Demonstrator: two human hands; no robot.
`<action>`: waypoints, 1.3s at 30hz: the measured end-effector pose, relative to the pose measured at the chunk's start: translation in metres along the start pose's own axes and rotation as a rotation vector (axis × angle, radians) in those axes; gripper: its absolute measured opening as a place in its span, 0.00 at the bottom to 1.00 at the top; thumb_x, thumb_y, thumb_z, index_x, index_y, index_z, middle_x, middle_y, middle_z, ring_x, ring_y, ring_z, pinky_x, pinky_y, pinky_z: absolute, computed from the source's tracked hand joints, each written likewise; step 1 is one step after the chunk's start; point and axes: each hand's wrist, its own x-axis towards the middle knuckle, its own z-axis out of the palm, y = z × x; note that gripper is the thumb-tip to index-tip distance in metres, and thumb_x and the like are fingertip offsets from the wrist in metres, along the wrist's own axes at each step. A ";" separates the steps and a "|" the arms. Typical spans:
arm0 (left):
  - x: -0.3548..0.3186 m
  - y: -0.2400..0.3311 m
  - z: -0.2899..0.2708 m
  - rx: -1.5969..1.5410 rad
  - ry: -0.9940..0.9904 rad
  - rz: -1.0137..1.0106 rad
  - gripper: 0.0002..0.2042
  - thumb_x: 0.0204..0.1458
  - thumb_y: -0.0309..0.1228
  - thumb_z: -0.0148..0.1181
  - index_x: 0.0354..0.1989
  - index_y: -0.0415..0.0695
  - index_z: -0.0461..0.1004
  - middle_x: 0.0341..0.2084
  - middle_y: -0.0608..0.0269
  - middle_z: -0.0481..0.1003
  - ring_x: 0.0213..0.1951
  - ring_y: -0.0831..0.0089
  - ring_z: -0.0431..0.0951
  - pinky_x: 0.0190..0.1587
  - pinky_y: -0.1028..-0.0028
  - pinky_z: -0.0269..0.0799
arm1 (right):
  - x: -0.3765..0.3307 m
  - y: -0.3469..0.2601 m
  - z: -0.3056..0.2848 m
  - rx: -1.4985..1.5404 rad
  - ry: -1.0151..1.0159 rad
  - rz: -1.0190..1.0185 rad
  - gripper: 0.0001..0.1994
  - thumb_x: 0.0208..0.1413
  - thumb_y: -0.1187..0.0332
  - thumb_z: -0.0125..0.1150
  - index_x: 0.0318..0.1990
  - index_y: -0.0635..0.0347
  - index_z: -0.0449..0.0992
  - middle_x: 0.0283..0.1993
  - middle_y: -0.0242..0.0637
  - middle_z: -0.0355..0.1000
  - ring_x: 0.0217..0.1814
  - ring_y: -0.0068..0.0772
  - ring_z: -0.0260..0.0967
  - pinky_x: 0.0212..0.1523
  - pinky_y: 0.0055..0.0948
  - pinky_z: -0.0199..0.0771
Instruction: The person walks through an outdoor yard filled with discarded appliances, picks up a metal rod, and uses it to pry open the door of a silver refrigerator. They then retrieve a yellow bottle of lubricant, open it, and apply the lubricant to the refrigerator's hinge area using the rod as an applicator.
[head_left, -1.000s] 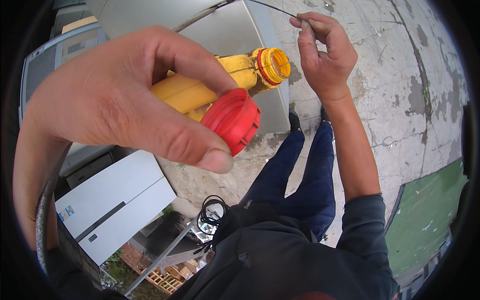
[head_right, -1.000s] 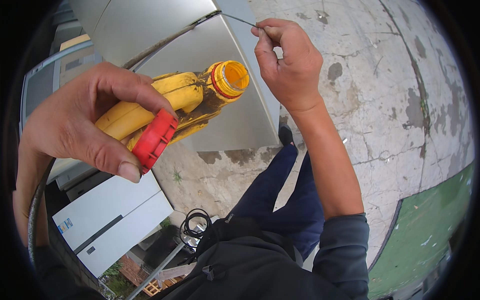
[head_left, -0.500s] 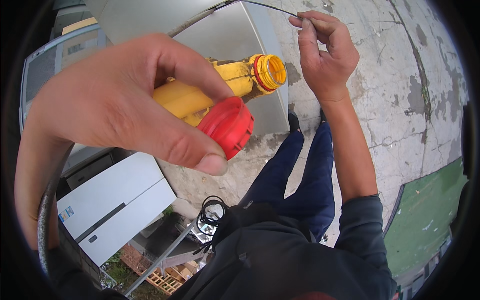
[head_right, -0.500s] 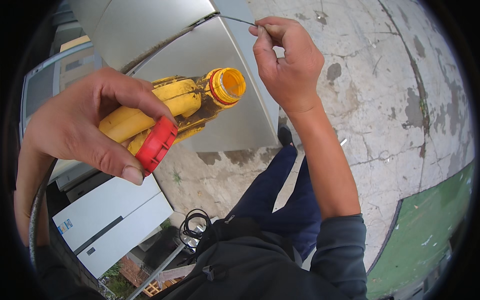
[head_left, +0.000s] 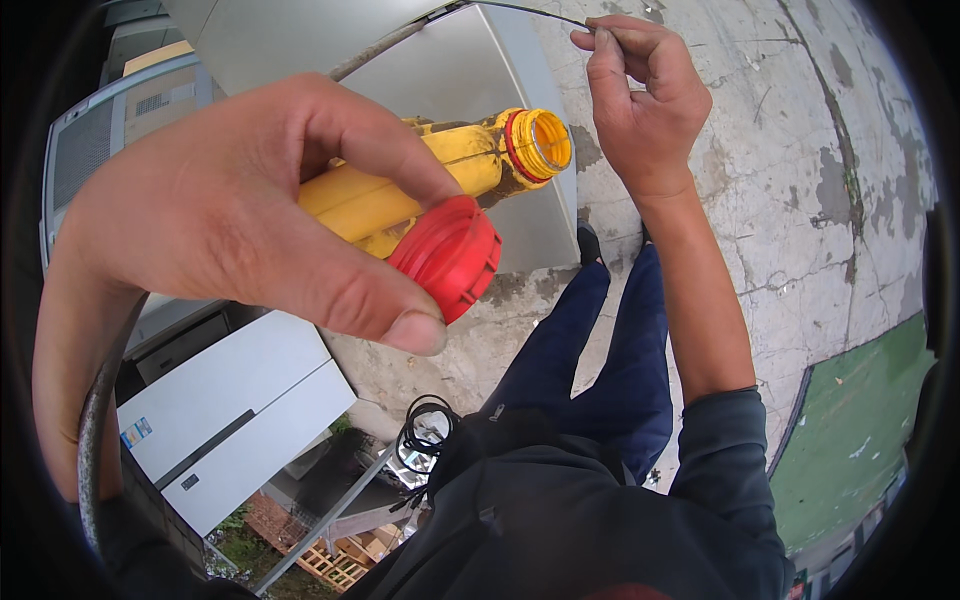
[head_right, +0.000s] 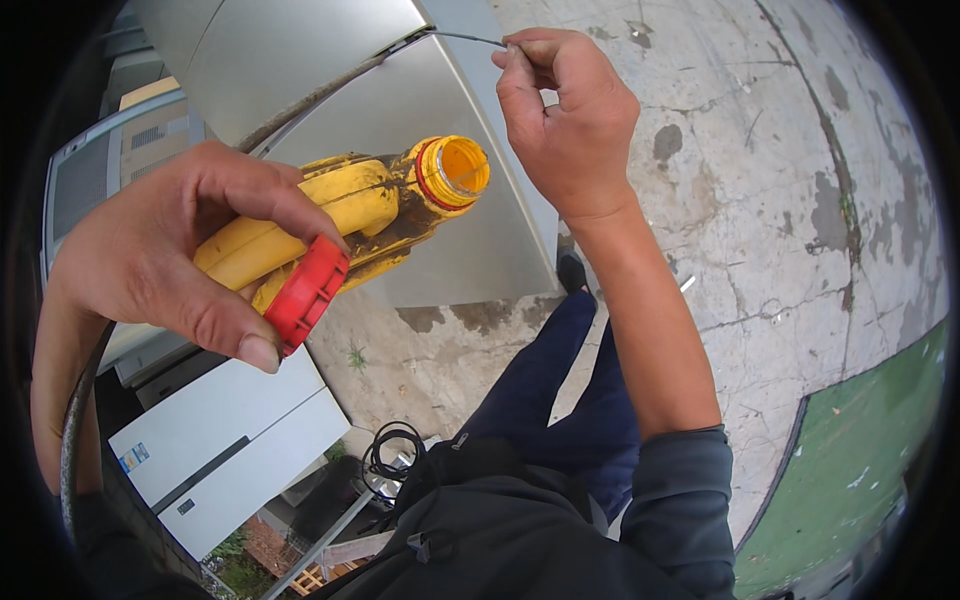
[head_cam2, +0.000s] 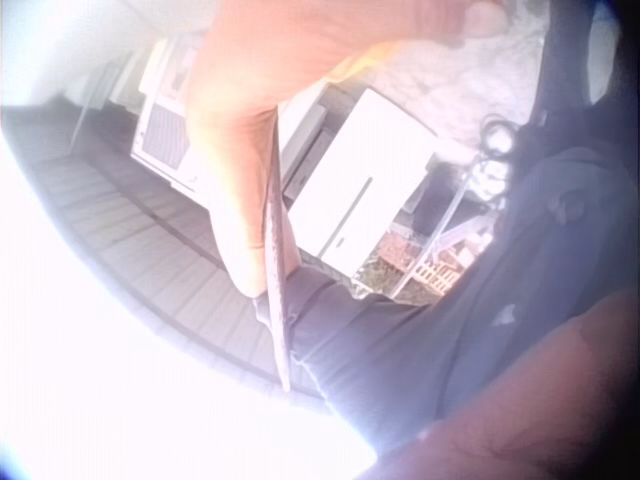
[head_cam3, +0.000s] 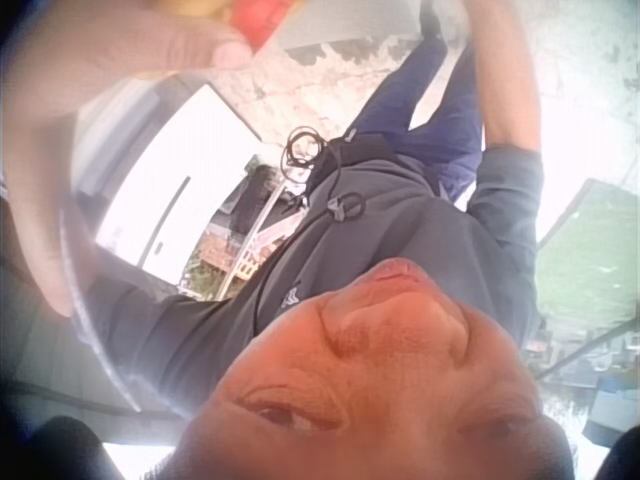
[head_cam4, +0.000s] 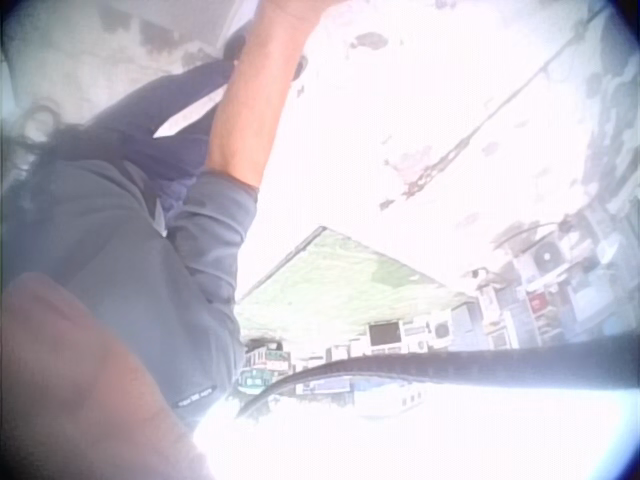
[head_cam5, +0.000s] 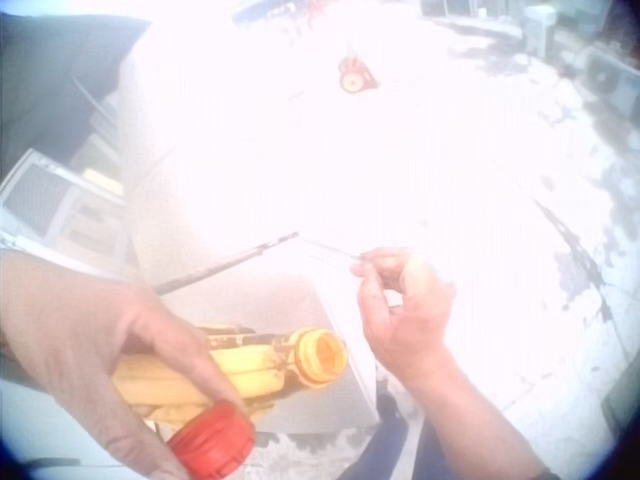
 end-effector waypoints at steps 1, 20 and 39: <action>0.000 0.000 0.000 0.039 0.004 0.017 0.31 0.30 0.28 0.89 0.49 0.40 0.84 0.41 0.60 0.80 0.45 0.67 0.81 0.54 0.69 0.77 | 0.000 0.000 0.001 -0.002 0.002 -0.013 0.03 0.63 0.83 0.60 0.42 0.68 0.74 0.44 0.41 0.82 0.44 0.33 0.86 0.41 0.23 0.85; -0.001 -0.003 0.003 0.031 -0.007 0.024 0.30 0.32 0.29 0.89 0.49 0.41 0.84 0.39 0.60 0.78 0.43 0.68 0.80 0.52 0.71 0.77 | -0.001 -0.004 -0.002 0.001 0.023 0.029 0.04 0.62 0.83 0.62 0.39 0.66 0.75 0.43 0.41 0.82 0.43 0.31 0.86 0.40 0.22 0.85; 0.001 -0.011 0.005 0.025 -0.008 0.092 0.30 0.31 0.30 0.89 0.49 0.43 0.85 0.40 0.60 0.77 0.43 0.68 0.78 0.50 0.72 0.76 | -0.016 0.003 -0.001 0.041 0.025 -0.001 0.08 0.55 0.83 0.65 0.37 0.63 0.73 0.41 0.41 0.82 0.36 0.31 0.84 0.35 0.25 0.82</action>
